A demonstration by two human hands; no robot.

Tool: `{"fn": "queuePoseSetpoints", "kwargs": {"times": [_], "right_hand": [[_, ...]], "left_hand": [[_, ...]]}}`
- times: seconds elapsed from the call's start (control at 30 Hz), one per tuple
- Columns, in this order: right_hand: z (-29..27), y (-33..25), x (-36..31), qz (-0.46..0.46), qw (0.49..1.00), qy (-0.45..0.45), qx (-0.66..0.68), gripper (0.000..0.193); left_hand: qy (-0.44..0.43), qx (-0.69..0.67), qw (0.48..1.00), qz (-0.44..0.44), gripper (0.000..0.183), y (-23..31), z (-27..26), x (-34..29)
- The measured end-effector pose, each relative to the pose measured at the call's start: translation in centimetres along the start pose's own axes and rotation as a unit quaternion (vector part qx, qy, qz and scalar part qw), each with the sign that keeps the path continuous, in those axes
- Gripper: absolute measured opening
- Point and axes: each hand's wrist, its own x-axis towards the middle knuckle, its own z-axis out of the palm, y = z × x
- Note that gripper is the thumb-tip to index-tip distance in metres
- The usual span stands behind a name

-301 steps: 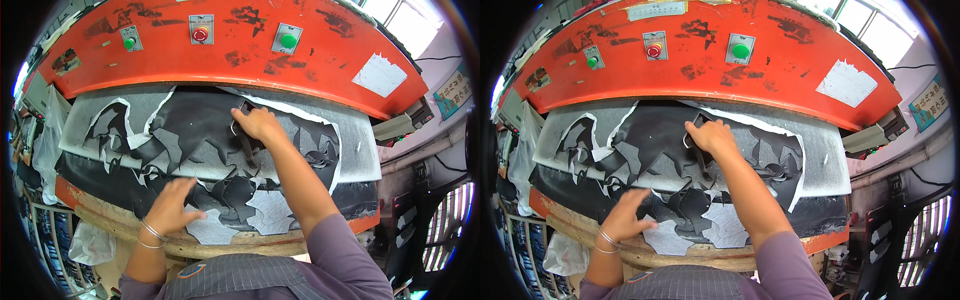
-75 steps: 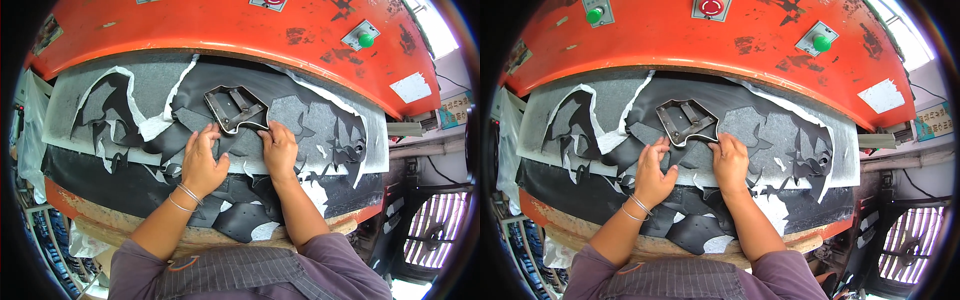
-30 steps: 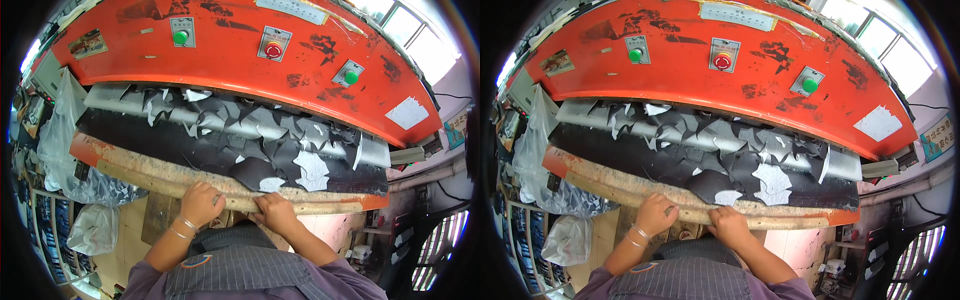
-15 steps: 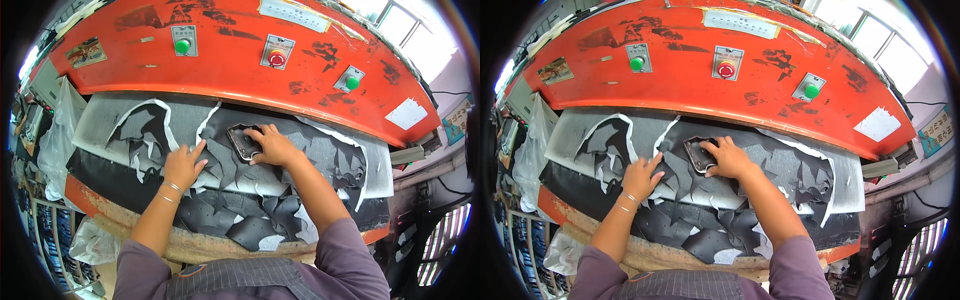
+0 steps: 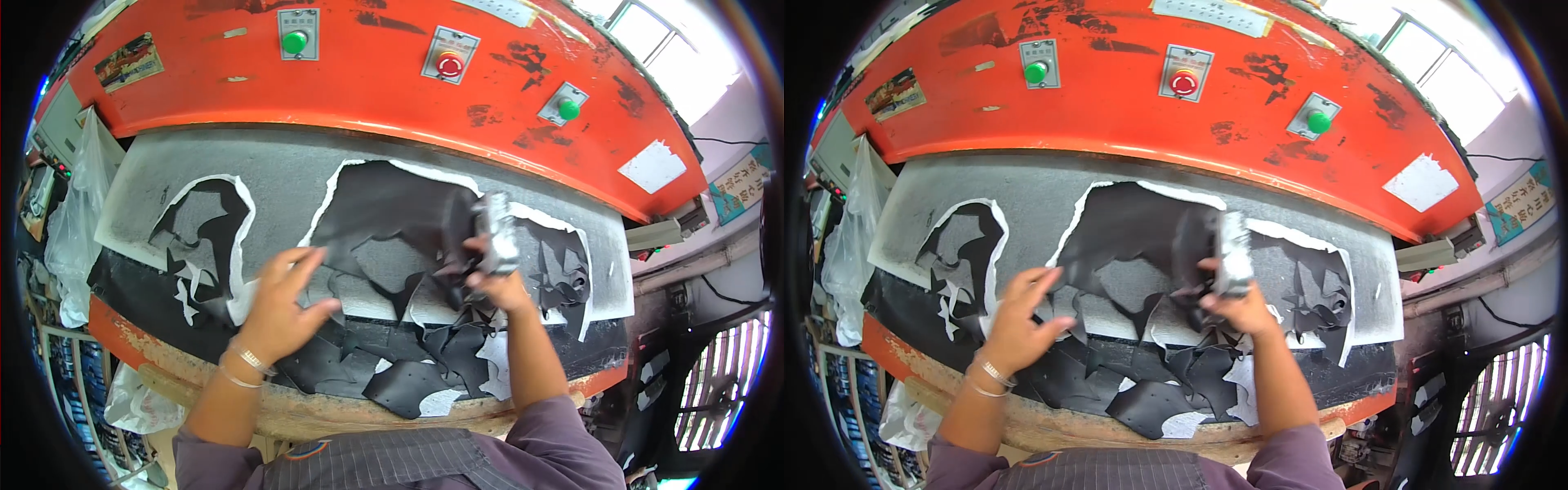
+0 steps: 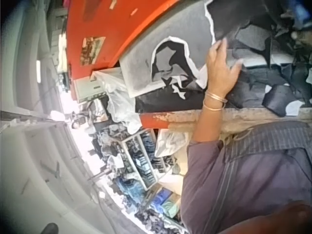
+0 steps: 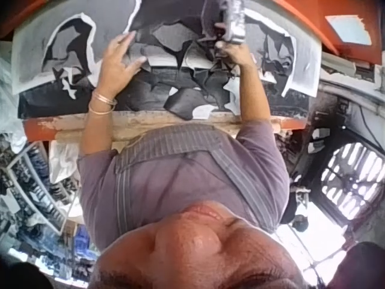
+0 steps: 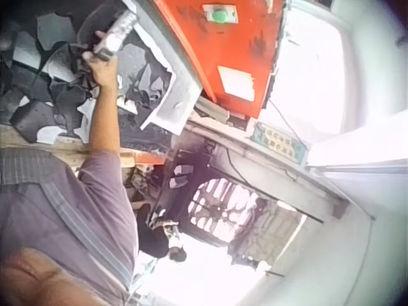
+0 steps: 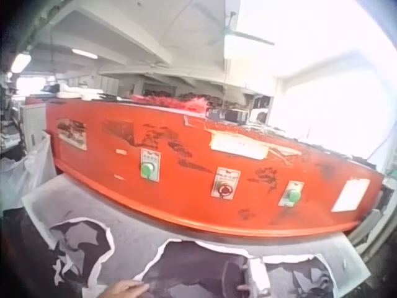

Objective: Cutting leather pieces for shoes using a hydraulic press and a metal die.

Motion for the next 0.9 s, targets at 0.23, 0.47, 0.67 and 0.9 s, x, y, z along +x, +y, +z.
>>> {"fn": "queuePoseSetpoints", "kwargs": {"times": [0.23,0.47,0.67,0.9], "right_hand": [[5.3,1.1,-0.9,-0.167,0.980,-0.095,-0.057,0.050],[-3.1,-1.3,1.1,-0.132,0.953,0.074,-0.262,0.051],[-1.5,-2.2,6.7,-0.189,0.914,-0.083,-0.350,0.045],[-1.6,1.8,8.0,-0.184,0.898,-0.118,-0.382,0.045]], "left_hand": [[-0.110,-0.564,0.795,-0.193,0.052,0.2,12.2,5.0],[0.070,-0.386,0.894,-0.215,0.024,-0.7,14.6,4.6],[0.091,-0.308,0.928,-0.190,0.026,0.0,14.3,4.4],[0.167,-0.384,0.862,-0.287,0.060,0.7,7.7,-2.8]]}}
